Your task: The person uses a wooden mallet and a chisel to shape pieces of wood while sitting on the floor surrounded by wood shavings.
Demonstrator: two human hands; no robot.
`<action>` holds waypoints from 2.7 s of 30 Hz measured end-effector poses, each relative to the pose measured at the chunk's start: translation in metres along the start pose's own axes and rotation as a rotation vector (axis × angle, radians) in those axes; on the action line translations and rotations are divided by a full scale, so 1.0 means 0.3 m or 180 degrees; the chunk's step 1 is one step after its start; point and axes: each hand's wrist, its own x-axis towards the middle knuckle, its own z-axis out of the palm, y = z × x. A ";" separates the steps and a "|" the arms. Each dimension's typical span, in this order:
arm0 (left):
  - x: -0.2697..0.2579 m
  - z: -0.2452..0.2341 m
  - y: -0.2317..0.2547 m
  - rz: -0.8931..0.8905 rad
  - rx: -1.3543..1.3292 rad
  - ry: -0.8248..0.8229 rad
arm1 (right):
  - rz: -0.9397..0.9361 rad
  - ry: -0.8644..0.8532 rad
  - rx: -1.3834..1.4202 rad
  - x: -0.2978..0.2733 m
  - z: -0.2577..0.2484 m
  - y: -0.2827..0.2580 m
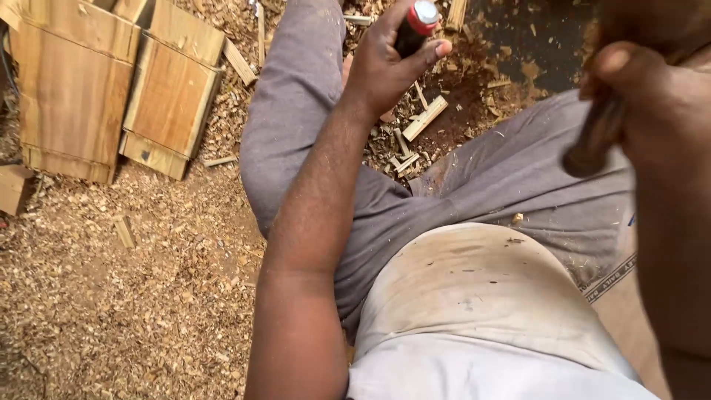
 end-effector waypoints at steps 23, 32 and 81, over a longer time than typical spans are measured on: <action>-0.076 -0.041 0.160 -0.0208 0.0986 0.0050 | 0.0408 -0.0241 -0.1251 -0.070 0.032 -0.009; -0.108 -0.091 0.210 0.0365 -0.0256 0.0339 | 0.1088 0.0542 -0.0137 -0.219 -0.085 0.418; -0.128 -0.059 0.170 -0.0519 -0.0052 0.0431 | -0.1290 -0.0103 -0.2282 -0.070 0.156 -0.123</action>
